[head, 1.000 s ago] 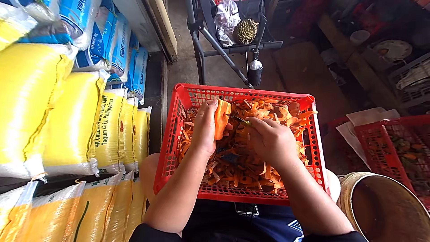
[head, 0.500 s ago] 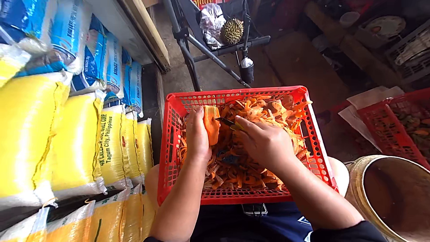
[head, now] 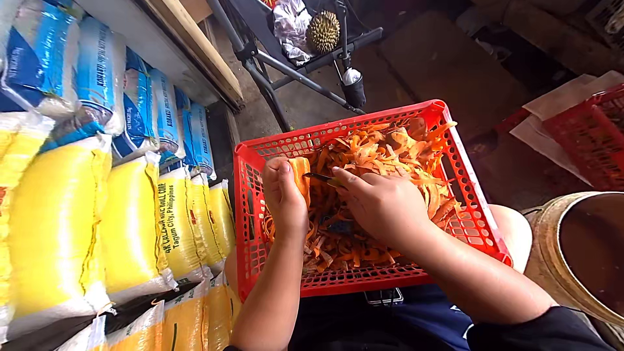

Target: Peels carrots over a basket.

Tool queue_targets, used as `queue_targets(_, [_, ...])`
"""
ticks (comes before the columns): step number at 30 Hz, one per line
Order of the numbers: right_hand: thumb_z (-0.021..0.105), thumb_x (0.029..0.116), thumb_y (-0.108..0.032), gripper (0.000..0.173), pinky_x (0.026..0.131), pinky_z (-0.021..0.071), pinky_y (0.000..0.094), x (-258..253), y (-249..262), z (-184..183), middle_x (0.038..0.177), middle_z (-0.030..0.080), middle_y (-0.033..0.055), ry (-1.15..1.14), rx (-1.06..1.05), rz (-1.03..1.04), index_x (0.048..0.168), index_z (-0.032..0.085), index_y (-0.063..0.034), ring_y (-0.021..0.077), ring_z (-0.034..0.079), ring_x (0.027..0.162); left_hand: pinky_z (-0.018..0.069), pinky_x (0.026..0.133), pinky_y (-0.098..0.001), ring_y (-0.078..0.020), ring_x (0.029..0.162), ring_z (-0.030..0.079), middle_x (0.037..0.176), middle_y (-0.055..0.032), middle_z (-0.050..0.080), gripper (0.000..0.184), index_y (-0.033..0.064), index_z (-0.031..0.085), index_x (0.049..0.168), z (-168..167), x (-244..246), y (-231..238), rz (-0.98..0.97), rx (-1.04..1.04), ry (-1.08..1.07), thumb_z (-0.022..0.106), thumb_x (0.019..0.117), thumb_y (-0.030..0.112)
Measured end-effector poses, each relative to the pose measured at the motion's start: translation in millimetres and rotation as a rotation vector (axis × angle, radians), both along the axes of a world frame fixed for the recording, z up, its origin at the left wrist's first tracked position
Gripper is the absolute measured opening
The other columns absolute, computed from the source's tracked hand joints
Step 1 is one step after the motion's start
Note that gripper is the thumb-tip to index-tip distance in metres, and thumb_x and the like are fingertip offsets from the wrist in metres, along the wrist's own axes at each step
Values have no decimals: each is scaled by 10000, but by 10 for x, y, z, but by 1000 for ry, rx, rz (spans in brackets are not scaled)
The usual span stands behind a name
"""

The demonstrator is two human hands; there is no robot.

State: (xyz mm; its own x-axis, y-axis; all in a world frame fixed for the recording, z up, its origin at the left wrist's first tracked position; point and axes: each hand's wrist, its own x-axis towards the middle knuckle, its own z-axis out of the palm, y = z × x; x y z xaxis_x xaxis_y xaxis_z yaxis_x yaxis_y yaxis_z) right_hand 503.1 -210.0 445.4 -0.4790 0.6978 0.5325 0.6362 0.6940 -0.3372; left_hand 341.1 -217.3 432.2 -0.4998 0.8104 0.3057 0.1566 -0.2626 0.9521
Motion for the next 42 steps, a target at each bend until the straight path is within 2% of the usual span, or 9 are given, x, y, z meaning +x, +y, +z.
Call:
queue_targets(8, [587,982,-151,310,458,488,406,-53,-25,-53,663,649,104,61,-104,46,1235,737,-53,273,638,537,510,712,-169,38,806,585,941,113,569,233,166,553,1075,-33,-3,3,22,54,-1,322,1086,198])
queue_targets(17, [595,1010,-158,310,664,577,366,-31,15,-10,884,738,102,220,-492,203,1267,701,-20,184,695,735,508,795,-184,35,890,579,1005,102,551,236,143,544,1109,-46,-15,-4,43,114,65,315,1081,195])
queue_targets(19, [607,1019,-167,287,645,549,256,-21,26,23,900,737,64,255,-596,216,1258,706,-42,87,656,706,510,792,-176,41,888,579,1004,108,549,225,144,541,1117,-53,-28,-11,27,147,87,326,1084,199])
queue_targets(22, [636,1022,-154,260,519,469,137,-6,56,73,764,668,17,376,-854,237,1241,705,-32,-17,543,547,514,789,-170,43,885,583,1001,119,555,204,157,535,1126,-50,-41,-19,2,173,82,341,1087,206])
queue_targets(25, [622,1032,-144,267,433,438,131,40,109,119,652,606,-4,460,-1092,267,1256,677,-9,-12,507,459,502,796,-168,40,900,571,1011,90,548,201,118,558,1105,-39,-61,-18,4,172,157,372,1086,190])
queue_targets(28, [616,1035,-145,256,434,440,131,65,125,123,661,609,-11,467,-1093,269,1245,678,-11,-13,511,463,499,806,-173,25,900,569,1002,43,556,206,42,562,1110,-45,-97,-17,7,175,275,410,1086,178])
queue_targets(36, [503,1081,-124,240,423,445,127,67,181,106,640,587,5,659,-1481,320,1194,658,19,7,516,453,506,781,-169,33,871,574,984,70,551,197,89,564,1092,-33,-104,-10,-7,166,198,387,1092,177])
queue_targets(39, [515,1074,-113,234,437,455,132,36,157,102,655,606,7,690,-1432,314,1206,663,11,11,527,464,522,762,-181,30,842,591,962,98,563,204,138,548,1114,18,-81,-18,10,97,63,353,1096,197])
queue_targets(42, [591,1047,-140,246,457,453,138,29,109,68,702,623,-3,557,-1096,233,1250,675,-30,-2,520,488,538,769,-200,13,850,612,950,99,580,220,179,525,1114,70,-55,-14,18,13,-113,316,1104,244])
